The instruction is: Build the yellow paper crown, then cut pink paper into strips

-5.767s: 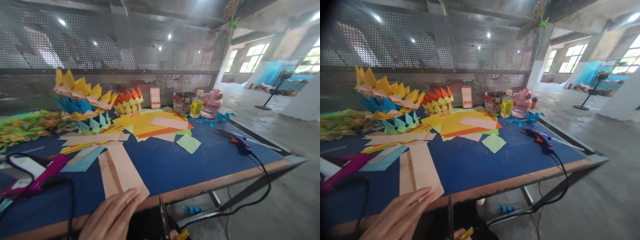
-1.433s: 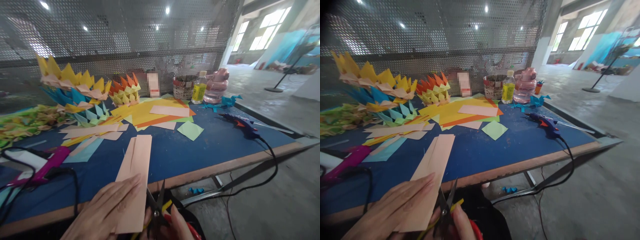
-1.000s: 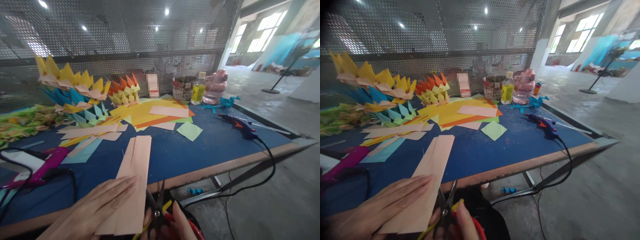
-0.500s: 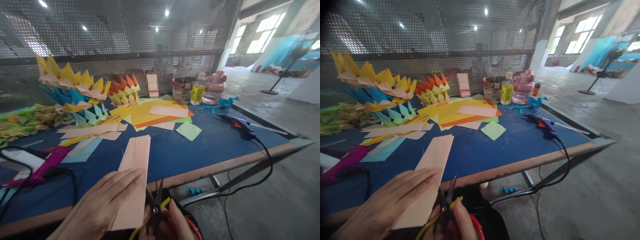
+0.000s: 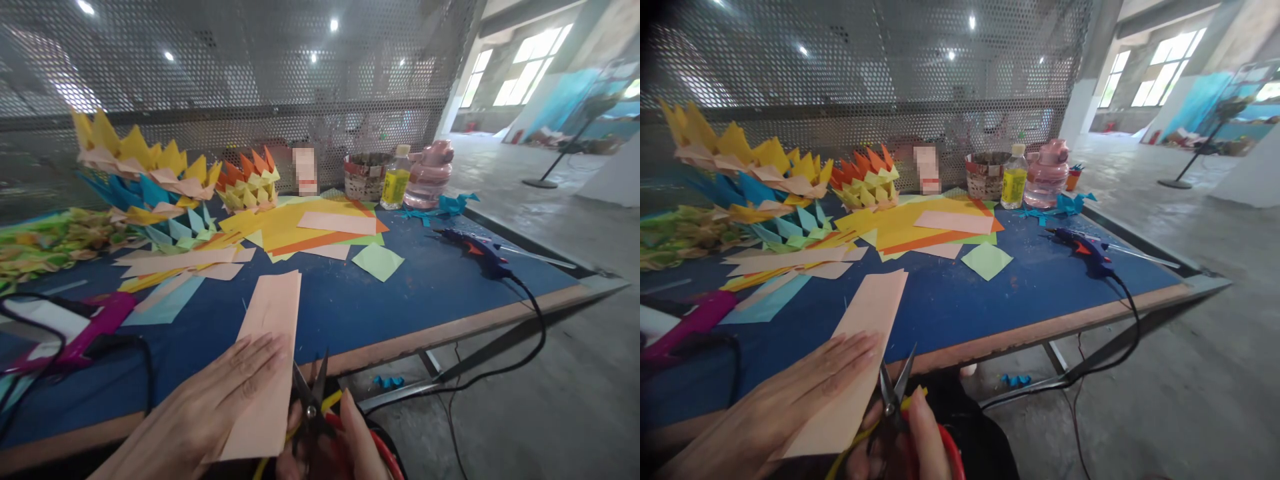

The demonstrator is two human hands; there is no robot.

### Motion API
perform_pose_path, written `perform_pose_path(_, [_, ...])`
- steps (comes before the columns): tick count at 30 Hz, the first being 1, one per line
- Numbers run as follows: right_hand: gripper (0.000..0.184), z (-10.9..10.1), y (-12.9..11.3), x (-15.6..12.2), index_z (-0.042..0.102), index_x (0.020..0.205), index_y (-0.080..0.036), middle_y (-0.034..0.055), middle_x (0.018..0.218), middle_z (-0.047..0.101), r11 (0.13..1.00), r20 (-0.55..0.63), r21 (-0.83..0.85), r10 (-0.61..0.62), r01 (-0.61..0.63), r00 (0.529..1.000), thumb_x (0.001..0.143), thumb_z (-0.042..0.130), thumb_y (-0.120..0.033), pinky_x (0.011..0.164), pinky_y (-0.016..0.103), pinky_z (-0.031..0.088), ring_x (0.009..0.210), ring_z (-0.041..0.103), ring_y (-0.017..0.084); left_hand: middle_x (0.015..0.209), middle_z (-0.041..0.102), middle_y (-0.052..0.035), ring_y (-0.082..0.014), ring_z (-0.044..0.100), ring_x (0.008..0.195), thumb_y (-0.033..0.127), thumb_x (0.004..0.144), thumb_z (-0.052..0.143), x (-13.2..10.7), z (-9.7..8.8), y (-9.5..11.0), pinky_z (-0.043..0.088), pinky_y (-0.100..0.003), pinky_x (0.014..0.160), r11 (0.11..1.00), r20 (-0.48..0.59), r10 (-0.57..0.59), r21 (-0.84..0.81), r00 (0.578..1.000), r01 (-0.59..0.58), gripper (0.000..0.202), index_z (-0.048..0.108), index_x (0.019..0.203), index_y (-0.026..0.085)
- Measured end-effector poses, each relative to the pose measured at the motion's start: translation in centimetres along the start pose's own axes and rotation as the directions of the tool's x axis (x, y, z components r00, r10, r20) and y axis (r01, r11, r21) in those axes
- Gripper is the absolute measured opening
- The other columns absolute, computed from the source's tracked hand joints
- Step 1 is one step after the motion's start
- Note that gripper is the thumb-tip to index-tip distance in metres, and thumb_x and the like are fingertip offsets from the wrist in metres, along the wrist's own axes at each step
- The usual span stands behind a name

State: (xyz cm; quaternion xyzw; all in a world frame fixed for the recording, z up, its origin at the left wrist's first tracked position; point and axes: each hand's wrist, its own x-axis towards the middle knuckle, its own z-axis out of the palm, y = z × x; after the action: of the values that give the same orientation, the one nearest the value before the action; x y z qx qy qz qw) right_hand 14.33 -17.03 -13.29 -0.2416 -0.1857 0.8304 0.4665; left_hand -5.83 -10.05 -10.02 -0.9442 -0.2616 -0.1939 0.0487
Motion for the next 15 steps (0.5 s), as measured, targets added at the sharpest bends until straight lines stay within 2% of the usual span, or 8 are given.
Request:
perform_pose_path(4, [0.046,0.0,0.0,0.1,0.063,0.095,-0.014,0.0031,0.083,0.067,1.000,-0.005,0.011,-0.007,0.007,1.000,0.092,0.049,-0.058,0.070,0.033,0.054,0.072,0.065,0.015,0.148,0.046,-0.0016,-0.0208,0.049,0.131,0.007,0.088,0.028,0.0,-0.1,-0.1,0.036,-0.037,0.111,1.000,0.006,0.006,-0.018,1.000,-0.006,0.072,0.009,0.155,0.027])
perform_pose_path(9, [0.070,0.2,0.6,0.2,0.064,0.078,-0.012,0.0058,0.068,0.063,1.000,0.019,0.013,0.021,-0.021,1.000,0.082,0.042,-0.078,0.070,0.033,0.055,0.075,0.068,0.021,0.146,0.049,0.0015,-0.0198,0.051,0.129,0.007,0.088,0.030,-0.3,-0.4,0.0,0.037,-0.036,0.111,1.000,0.018,0.003,-0.025,1.000,-0.002,0.073,0.011,0.154,0.031])
perform_pose_path(15, [0.051,-0.9,0.4,-0.4,0.066,0.080,-0.017,0.0041,0.069,0.065,0.998,-0.062,-0.017,-0.069,0.068,0.996,0.079,0.059,-0.068,0.073,0.032,0.056,0.079,0.069,0.021,0.145,0.049,-0.0005,-0.0214,0.051,0.129,0.016,0.088,0.032,-1.3,-0.3,0.7,0.039,-0.038,0.110,1.000,0.024,0.003,-0.029,1.000,-0.002,0.070,0.013,0.155,0.028])
